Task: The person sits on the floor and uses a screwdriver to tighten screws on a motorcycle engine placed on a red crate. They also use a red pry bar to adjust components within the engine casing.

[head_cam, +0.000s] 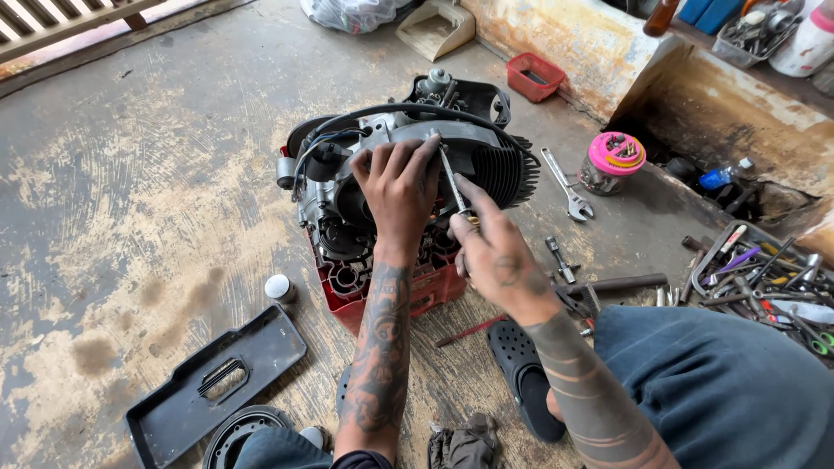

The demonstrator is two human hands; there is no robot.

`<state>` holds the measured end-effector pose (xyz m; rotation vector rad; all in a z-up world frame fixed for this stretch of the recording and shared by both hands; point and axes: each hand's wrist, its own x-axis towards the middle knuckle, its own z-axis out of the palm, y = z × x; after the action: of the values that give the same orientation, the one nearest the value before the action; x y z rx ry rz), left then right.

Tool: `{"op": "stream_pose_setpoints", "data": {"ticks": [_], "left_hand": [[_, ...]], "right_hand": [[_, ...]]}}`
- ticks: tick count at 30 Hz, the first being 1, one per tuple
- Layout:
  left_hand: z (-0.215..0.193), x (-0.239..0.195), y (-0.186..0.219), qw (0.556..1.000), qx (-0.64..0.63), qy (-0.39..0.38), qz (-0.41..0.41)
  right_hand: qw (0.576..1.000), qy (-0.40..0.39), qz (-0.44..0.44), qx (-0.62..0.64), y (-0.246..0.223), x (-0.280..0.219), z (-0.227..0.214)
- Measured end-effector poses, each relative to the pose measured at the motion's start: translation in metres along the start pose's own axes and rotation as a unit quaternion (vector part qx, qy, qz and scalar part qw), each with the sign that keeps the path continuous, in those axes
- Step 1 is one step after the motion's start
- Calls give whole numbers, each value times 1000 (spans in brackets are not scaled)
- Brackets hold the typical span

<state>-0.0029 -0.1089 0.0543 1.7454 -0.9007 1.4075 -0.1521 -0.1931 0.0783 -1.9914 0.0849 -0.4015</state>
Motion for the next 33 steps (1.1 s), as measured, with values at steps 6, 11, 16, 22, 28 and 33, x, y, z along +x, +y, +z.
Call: {"op": "stream_pose_setpoints", "data": {"ticks": [6, 11, 16, 22, 28, 33], "left_hand": [[1, -4, -2, 1000, -4, -18, -4], [-1, -4, 1, 1000, 15, -22, -13], [1, -7, 2, 999, 31, -15, -18], [4, -10, -2, 999, 45, -22, -17], [-2, -18, 9, 996, 27, -38, -73], [-34, -1, 35, 852, -256, -150, -433]], "right_hand": [[873, -36, 107, 474, 14, 5, -3], [885, 13, 83, 458, 9, -2, 23], [978, 43, 20, 203, 7, -6, 33], [948, 22, 23, 316, 15, -4, 26], [802, -18, 46, 596, 43, 2, 25], [482, -84, 196, 850, 66, 9, 23]]}}
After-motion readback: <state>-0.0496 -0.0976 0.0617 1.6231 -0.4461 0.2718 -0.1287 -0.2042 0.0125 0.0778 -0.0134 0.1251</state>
